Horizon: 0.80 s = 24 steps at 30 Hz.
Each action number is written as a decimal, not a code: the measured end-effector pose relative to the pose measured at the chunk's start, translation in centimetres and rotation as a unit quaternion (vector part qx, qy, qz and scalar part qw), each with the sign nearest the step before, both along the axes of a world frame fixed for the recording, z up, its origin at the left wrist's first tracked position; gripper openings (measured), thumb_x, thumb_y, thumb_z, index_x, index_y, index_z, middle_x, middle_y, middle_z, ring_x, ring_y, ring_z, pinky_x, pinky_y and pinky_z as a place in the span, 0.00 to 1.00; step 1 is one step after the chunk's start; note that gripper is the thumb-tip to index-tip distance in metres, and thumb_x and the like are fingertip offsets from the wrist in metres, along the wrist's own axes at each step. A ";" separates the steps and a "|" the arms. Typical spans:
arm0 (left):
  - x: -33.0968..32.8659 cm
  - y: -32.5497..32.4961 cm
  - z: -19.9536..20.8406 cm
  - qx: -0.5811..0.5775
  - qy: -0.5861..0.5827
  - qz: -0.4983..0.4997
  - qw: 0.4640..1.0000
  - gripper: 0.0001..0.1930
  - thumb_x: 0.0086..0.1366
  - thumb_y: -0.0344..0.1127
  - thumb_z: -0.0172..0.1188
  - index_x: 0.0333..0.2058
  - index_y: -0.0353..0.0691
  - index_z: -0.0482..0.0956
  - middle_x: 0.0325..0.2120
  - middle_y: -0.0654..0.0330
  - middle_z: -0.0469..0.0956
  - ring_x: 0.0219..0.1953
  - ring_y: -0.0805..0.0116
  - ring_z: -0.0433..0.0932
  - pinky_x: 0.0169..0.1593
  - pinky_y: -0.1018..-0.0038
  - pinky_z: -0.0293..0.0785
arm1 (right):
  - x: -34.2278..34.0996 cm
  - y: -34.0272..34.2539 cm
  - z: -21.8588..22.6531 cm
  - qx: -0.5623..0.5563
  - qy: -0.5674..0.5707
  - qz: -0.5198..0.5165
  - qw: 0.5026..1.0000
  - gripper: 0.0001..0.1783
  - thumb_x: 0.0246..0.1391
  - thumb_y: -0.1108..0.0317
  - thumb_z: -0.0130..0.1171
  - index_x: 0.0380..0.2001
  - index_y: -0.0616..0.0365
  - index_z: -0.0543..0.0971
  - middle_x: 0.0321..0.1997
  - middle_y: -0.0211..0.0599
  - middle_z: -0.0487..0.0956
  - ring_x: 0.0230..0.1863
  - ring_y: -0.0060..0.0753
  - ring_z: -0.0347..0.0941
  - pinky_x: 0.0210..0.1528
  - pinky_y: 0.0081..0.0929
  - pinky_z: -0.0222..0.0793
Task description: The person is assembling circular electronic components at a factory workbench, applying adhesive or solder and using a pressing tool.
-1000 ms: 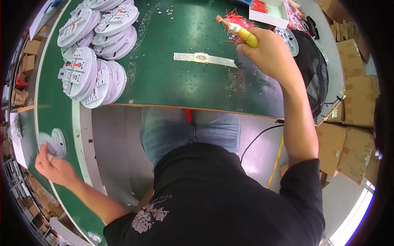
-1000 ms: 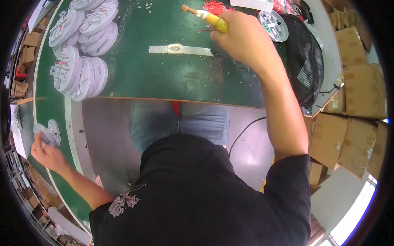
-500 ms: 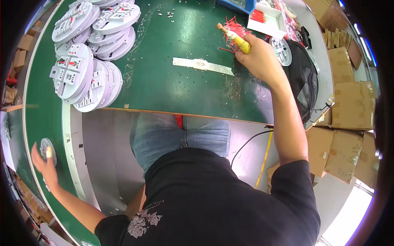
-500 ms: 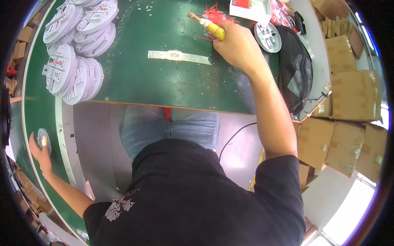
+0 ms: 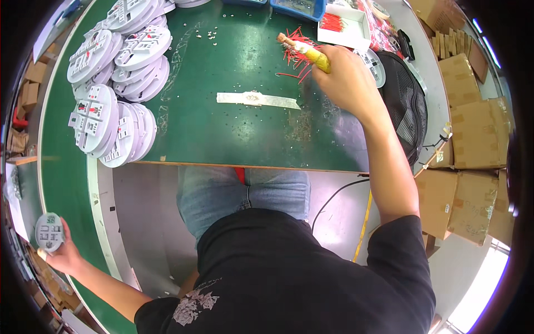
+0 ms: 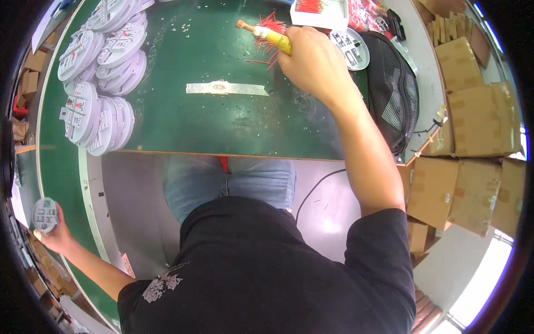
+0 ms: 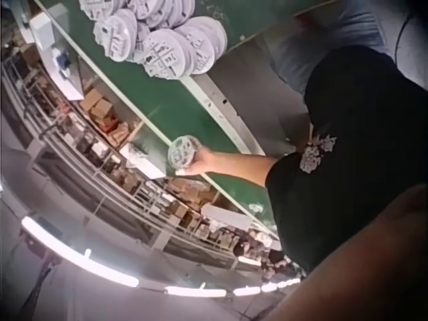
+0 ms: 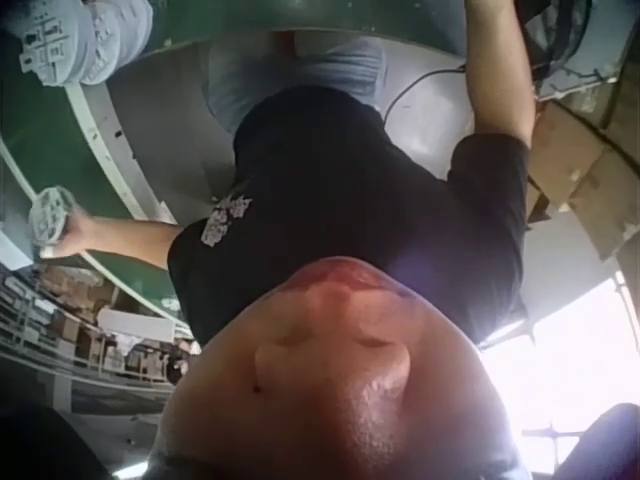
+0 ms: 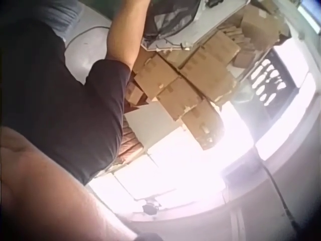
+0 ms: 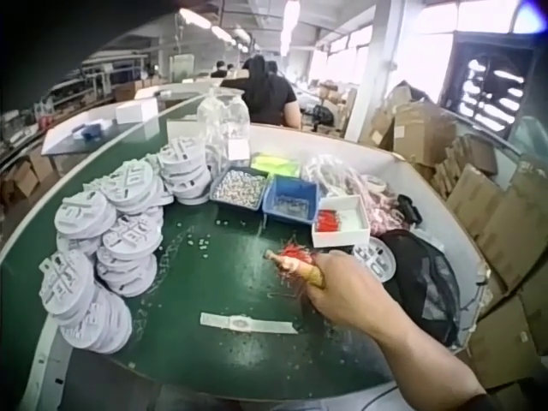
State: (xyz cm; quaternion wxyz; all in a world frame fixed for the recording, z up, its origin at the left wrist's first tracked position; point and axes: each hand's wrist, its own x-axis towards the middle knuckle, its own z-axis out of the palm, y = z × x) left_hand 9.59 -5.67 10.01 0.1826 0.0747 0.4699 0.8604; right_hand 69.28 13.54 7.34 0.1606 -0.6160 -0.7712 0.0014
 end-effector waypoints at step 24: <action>30.9 12.6 -2.2 -0.051 0.292 -0.503 0.812 0.28 0.57 0.16 0.56 0.58 0.35 0.74 0.51 0.57 0.78 0.51 0.71 0.79 0.54 0.75 0.74 | -2.9 -2.7 2.1 -0.015 0.251 -0.023 0.968 0.14 0.55 0.60 0.63 0.39 0.58 0.83 0.24 0.41 0.80 0.25 0.35 0.76 0.33 0.32 0.72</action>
